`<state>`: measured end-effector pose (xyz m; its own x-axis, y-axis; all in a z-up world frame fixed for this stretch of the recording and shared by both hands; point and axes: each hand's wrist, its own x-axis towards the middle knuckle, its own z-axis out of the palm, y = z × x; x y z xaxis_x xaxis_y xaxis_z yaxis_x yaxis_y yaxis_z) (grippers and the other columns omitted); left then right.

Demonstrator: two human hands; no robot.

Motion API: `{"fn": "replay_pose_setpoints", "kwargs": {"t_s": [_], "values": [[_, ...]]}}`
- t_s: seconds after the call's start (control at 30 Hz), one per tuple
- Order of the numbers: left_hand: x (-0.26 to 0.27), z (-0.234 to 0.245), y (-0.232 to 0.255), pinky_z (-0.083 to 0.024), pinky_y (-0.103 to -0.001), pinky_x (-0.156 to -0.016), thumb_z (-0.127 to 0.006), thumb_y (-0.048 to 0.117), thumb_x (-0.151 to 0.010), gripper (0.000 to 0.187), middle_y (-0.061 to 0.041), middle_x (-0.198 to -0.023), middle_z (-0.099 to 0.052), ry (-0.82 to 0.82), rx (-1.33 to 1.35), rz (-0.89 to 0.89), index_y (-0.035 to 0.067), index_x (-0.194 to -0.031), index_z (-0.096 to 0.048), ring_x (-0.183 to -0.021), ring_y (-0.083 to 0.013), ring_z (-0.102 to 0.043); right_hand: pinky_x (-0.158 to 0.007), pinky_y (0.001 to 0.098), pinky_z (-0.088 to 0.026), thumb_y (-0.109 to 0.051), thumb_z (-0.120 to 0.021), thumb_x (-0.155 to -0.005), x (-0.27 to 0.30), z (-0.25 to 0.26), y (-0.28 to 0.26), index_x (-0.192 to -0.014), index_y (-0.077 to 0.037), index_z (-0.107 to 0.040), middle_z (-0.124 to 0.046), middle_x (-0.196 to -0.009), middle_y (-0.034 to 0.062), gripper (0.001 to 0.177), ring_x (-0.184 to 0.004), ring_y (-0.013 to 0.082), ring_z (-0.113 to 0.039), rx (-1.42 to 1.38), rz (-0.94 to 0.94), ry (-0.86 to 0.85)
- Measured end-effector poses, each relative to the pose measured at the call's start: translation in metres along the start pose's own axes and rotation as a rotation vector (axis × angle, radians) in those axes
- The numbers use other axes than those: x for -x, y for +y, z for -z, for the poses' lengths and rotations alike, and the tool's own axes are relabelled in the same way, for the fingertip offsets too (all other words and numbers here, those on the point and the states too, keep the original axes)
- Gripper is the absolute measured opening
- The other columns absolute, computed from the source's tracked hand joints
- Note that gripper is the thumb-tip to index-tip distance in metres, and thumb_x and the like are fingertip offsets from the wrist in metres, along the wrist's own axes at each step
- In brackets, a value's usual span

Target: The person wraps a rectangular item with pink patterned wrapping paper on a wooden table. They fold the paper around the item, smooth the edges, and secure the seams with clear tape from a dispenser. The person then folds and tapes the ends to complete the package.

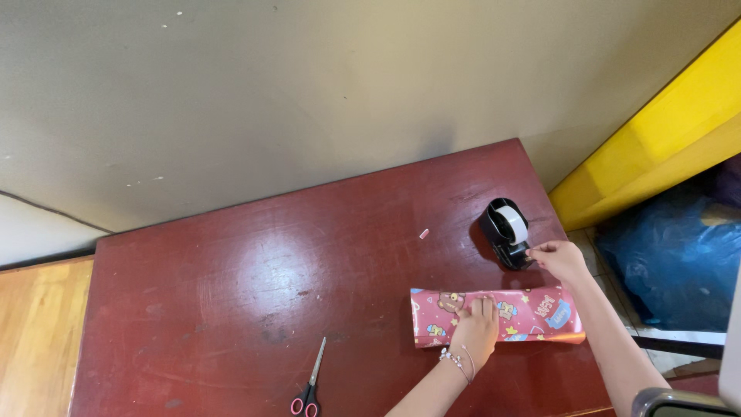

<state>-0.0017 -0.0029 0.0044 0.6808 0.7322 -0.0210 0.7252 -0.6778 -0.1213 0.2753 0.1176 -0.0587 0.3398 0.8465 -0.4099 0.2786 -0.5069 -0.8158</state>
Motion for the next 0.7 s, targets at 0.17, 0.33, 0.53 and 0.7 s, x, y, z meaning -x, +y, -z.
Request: {"fn": "replay_pose_setpoints", "kwargs": {"t_s": [0.17, 0.33, 0.53, 0.7], "values": [[0.001, -0.003, 0.001, -0.057, -0.047, -0.083, -0.072, 0.033, -0.084, 0.079, -0.017, -0.119, -0.056, 0.006, -0.046, -0.012, -0.012, -0.145, -0.048, -0.110, -0.0277, -0.053, -0.069, 0.0266, -0.052, -0.017, -0.082, -0.084, 0.005, 0.003, -0.005, -0.094, 0.003, -0.081, -0.075, -0.081, 0.0081, 0.022, -0.073, 0.0135, -0.065, 0.080, 0.016, 0.039], [-0.002, -0.007, 0.002, -0.057, -0.048, -0.083, -0.072, 0.032, -0.085, 0.076, -0.017, -0.121, -0.056, 0.005, -0.041, -0.001, -0.010, -0.144, -0.049, -0.110, -0.0274, -0.053, -0.072, 0.0268, -0.054, -0.015, -0.082, -0.085, 0.002, 0.002, -0.001, -0.095, 0.005, -0.079, -0.076, -0.084, 0.0098, 0.023, -0.075, 0.0143, -0.067, -0.063, 0.030, 0.039], [0.000, -0.009, 0.004, -0.056, -0.048, -0.086, -0.071, 0.031, -0.085, 0.074, -0.015, -0.124, -0.055, -0.012, -0.031, 0.009, -0.008, -0.143, -0.050, -0.113, -0.0262, -0.052, -0.079, 0.0286, -0.055, -0.009, -0.080, -0.085, 0.009, 0.000, 0.009, -0.102, 0.005, -0.077, -0.076, -0.093, 0.0095, 0.023, -0.085, 0.0148, -0.070, -0.301, -0.067, 0.047], [-0.004, -0.009, 0.010, -0.056, -0.049, -0.088, -0.068, 0.025, -0.087, 0.069, -0.015, -0.122, -0.054, -0.016, -0.031, 0.079, -0.006, -0.147, -0.049, -0.112, -0.0264, -0.051, -0.086, 0.0357, -0.059, 0.002, -0.075, -0.084, 0.015, -0.004, 0.011, -0.136, 0.005, -0.055, -0.070, -0.104, 0.0149, 0.055, -0.090, 0.0207, -0.068, -0.523, -0.066, 0.072]]}}
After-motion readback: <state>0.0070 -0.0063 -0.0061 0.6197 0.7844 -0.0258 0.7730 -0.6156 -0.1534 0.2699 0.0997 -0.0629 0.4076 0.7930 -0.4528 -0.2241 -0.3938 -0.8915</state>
